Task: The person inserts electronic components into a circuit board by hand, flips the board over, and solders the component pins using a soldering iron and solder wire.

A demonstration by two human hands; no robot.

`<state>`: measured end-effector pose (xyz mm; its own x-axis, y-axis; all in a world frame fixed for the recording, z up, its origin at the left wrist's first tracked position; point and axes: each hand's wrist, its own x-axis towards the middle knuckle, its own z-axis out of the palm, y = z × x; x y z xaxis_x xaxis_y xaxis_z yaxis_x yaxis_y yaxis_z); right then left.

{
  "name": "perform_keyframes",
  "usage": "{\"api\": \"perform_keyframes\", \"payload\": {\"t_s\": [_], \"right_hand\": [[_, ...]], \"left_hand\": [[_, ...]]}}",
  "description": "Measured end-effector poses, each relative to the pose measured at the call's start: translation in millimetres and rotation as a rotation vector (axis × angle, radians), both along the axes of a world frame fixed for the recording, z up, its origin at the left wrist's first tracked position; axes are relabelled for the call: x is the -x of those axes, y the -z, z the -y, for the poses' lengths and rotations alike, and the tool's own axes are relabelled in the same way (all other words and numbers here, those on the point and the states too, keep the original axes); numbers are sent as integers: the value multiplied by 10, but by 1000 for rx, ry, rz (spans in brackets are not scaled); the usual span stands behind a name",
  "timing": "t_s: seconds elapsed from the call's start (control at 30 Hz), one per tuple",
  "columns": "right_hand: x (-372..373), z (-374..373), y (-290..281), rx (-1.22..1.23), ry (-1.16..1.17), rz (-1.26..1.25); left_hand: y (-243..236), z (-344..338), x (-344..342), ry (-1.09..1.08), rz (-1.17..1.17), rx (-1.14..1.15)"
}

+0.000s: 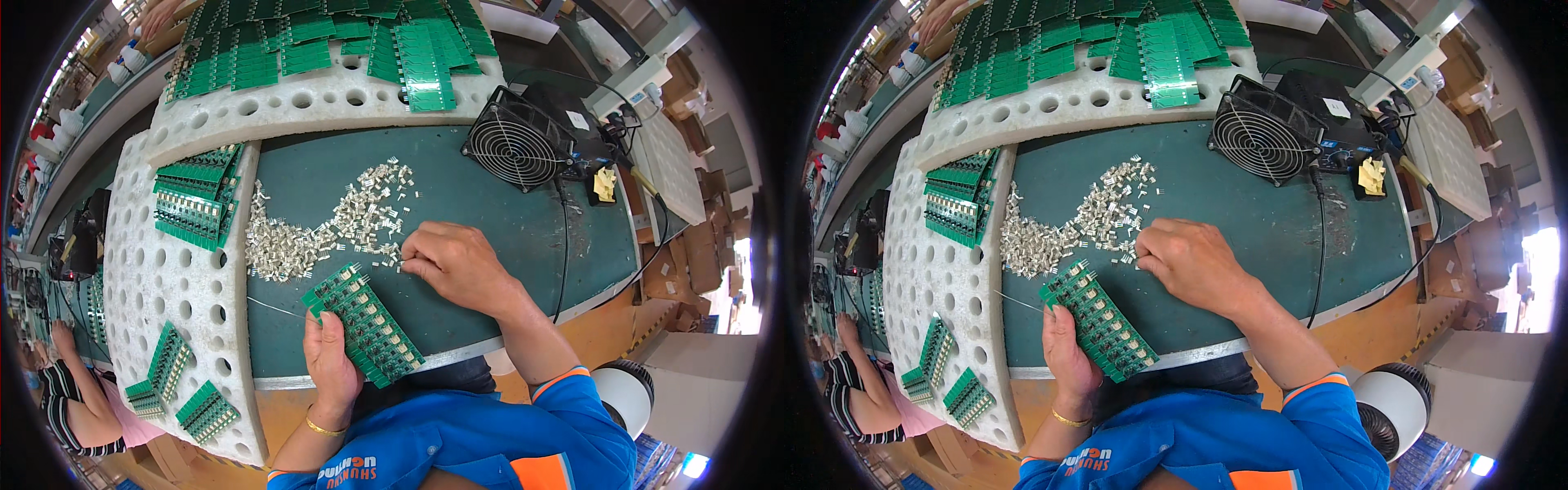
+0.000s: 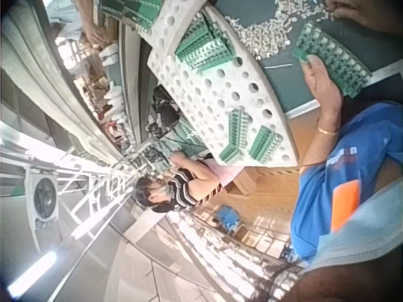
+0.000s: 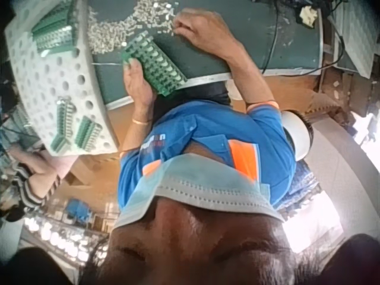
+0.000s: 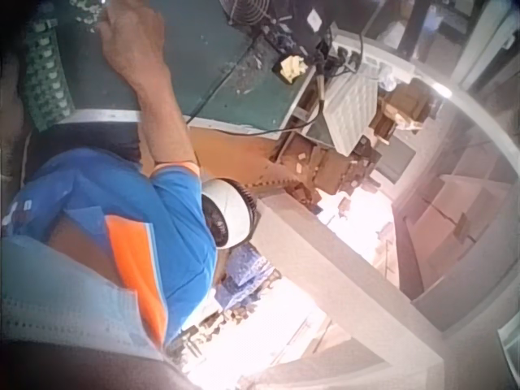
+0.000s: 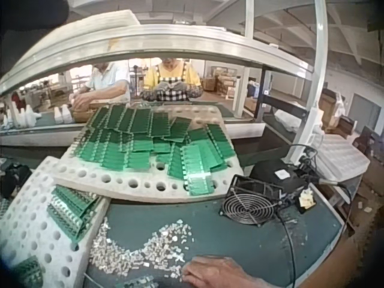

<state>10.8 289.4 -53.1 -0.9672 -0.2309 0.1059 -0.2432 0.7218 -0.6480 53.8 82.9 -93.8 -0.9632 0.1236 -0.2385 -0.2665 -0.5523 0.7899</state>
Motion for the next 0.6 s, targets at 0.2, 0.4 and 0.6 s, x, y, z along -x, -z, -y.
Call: {"api": "perform_keyframes", "payload": {"t_s": [0.2, 0.4, 0.6], "right_hand": [[-21, 46, 142, -66, -27, -135], [-10, 20, 133, -16, -3, -117], [-28, 102, 29, 409, 67, 37]], "left_hand": [[-31, -20, -7, 3, -2, 8], [1, 7, -13, 45, -40, -50], [-42, -13, -5, 25, -26, 0]]}}
